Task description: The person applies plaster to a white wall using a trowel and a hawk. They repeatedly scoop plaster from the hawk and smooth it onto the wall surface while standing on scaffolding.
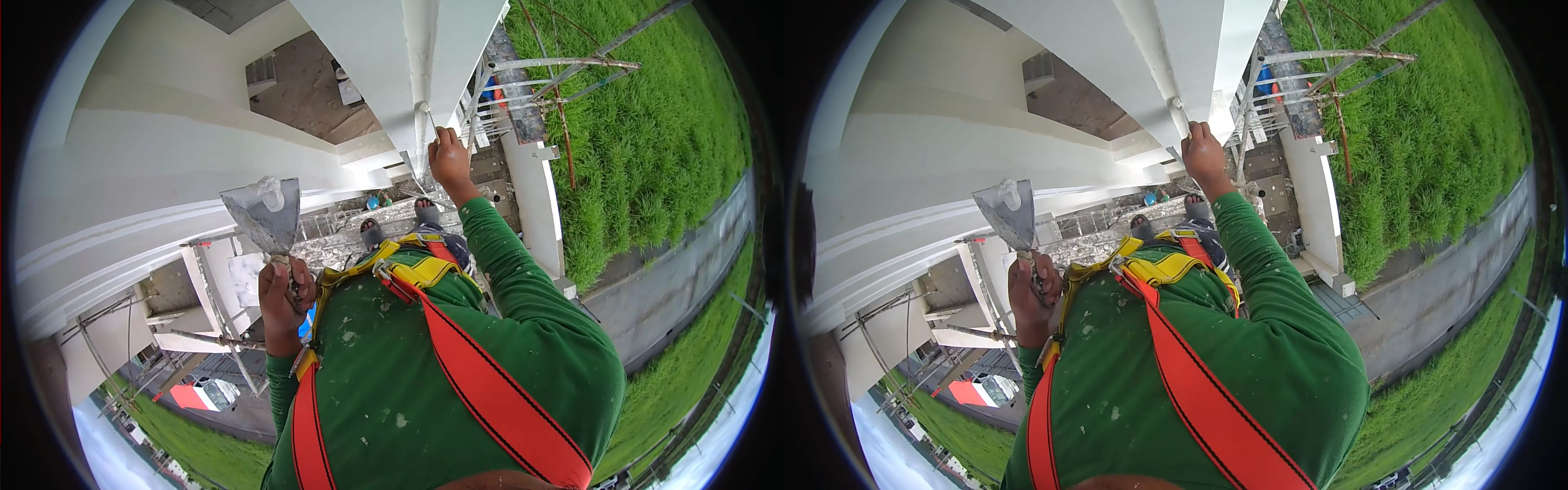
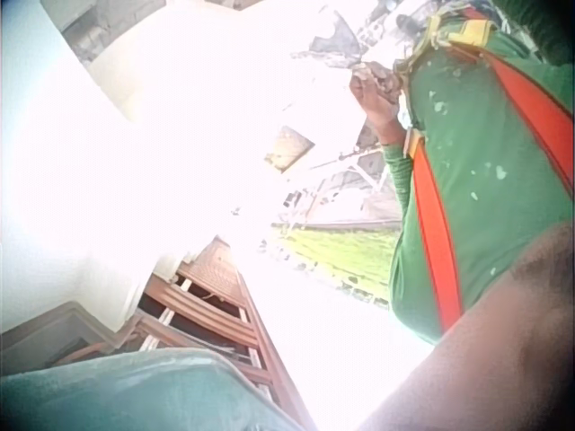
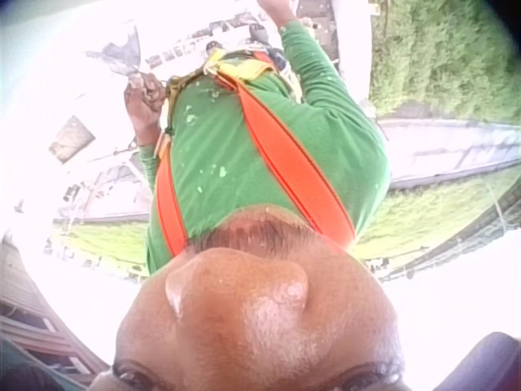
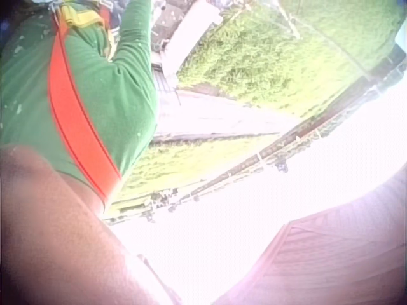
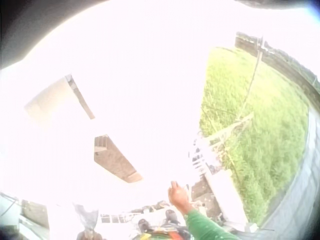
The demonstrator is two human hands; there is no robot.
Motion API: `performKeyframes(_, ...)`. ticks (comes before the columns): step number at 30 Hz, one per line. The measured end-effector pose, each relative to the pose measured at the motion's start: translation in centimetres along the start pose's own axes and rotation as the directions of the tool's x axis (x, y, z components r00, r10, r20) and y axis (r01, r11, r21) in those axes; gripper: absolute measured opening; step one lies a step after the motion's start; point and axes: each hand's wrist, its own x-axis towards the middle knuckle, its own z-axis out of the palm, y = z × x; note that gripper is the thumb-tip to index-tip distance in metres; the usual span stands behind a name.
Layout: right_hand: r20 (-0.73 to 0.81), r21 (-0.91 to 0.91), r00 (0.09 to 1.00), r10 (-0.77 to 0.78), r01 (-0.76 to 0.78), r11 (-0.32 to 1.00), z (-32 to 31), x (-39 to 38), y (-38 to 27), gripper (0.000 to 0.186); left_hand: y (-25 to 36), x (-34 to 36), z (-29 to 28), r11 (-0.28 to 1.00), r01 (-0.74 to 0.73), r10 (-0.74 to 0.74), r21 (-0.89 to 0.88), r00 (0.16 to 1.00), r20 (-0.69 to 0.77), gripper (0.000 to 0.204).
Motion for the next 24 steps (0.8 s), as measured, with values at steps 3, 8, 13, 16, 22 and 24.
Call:
performKeyframes(3,0.045,-0.019,0.999,0.024,-0.023,1.0,1.8,-0.8,2.0,0.028,-0.1,-0.1,0.0,1.0,0.008,-0.008,0.003,1.0,-0.008,0.043)
performKeyframes(8,0.097,-0.018,0.994,0.045,-0.043,0.999,2.5,-2.4,3.0,0.026,-0.2,-0.2,-0.3,1.0,0.023,-0.023,0.008,1.0,0.01,0.044)
performKeyframes(13,-0.055,0.158,0.992,-0.116,0.123,0.98,-4.0,-3.7,-2.8,0.029,0.5,1.5,-1.7,0.986,0.142,-0.126,-0.083,0.977,0.174,0.048)
performKeyframes(16,-0.153,0.293,0.941,-0.302,0.335,0.896,-9.7,-2.9,-8.7,0.038,1.0,3.6,-2.8,0.953,0.293,-0.303,0.078,0.914,0.271,0.053)
performKeyframes(22,-0.233,0.135,0.553,-0.8,0.833,0.536,-16.7,1.2,-15.5,0.056,1.0,7.9,-2.3,0.896,0.383,-0.443,0.223,0.755,0.483,0.05)
performKeyframes(24,-0.216,0.079,0.461,-0.861,0.887,0.455,-17.1,2.0,-14.7,0.054,1.2,8.4,-2.2,0.908,0.385,-0.404,0.164,0.701,0.588,0.046)
